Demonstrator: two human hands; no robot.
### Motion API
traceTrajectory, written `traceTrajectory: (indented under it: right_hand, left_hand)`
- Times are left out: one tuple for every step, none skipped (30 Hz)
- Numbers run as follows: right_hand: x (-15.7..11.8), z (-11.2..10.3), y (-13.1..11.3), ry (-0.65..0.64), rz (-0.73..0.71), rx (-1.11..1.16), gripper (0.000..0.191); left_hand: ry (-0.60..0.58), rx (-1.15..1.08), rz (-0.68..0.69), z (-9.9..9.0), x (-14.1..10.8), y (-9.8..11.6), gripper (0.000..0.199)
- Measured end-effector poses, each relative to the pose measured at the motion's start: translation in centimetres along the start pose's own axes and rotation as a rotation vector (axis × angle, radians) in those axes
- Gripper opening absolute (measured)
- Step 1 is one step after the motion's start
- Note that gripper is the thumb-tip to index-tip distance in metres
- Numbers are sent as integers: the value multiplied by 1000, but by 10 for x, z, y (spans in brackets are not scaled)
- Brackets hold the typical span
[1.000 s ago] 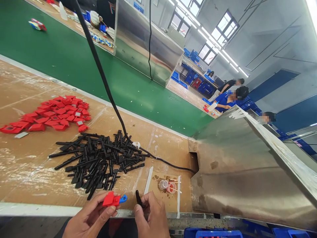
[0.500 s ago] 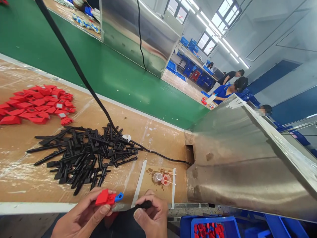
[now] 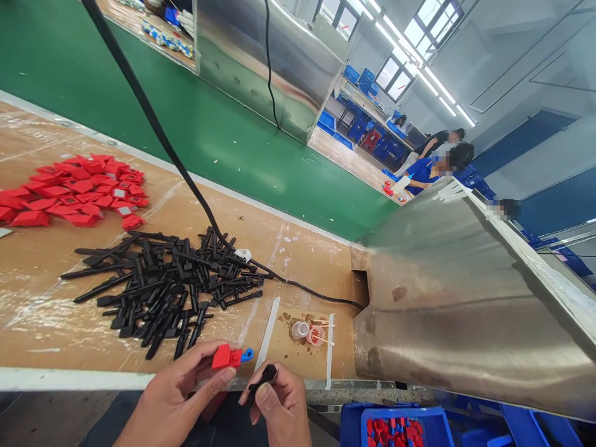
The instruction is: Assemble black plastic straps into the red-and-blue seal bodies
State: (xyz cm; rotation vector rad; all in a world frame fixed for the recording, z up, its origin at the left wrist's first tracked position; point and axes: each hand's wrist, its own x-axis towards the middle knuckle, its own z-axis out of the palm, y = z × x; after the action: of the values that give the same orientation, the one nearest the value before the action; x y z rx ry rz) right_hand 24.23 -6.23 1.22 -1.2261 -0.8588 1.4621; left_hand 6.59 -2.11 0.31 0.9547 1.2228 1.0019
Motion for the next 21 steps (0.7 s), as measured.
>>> traceTrajectory:
  right_hand:
    - [0,0,1,5,12,-12,60]
    - [0,0,3,9,25,-21,61]
    - [0,0,4,12,35,-28,62]
    - [0,-1,5,13,44,-36,63]
    - [0,-2,5,12,48,-48,65]
    - [0,-3,5,10,48,-65,67]
    - [0,-5,6,6,45,-85,69]
    - [0,-7,6,2,42,-103,70]
    - [0,-9,6,-2,40,-117,71]
    - [0,-12,6,-4,39,-126,71]
    - [0,-14,7,-5,40,-130,71]
    - [0,-15,7,-2,43,-128,71]
    - [0,-17,8,2,48,-123,71]
    - [0,-17,9,9,53,-114,71]
    - [0,-18,10,17,59,-103,70]
    - [-1,-18,11,25,65,-92,70]
    - [-1,-17,11,32,72,-81,69]
    - [-1,-17,12,38,77,-72,69]
    - [-1,-17,13,43,79,-66,68]
    - [-1,-18,14,45,78,-62,68]
    - [0,-18,15,47,75,-59,68]
  left_hand:
    - [-6,86,79,0,7,1,50]
    - [8,179,165,1,14,2,44]
    - [13,282,249,4,21,3,38]
    - [9,384,325,6,28,4,32]
    - [-2,473,383,9,33,5,26]
    - [-8,544,424,11,39,3,22]
    - [-8,595,450,12,43,1,19]
    - [-4,626,463,13,46,-2,17]
    - [3,641,468,13,49,-7,16]
    - [14,649,469,13,50,-12,15]
    - [22,660,471,12,51,-17,15]
    - [28,672,474,11,51,-21,16]
    - [30,682,477,10,51,-24,18]
    - [29,691,480,9,50,-26,21]
    - [28,699,484,9,50,-27,24]
    - [26,707,488,8,50,-27,26]
    - [23,714,492,9,49,-27,27]
    - [19,720,496,9,49,-26,27]
    - [14,724,499,8,49,-26,27]
    - [14,731,504,7,49,-25,27]
    - [20,743,516,6,48,-25,29]
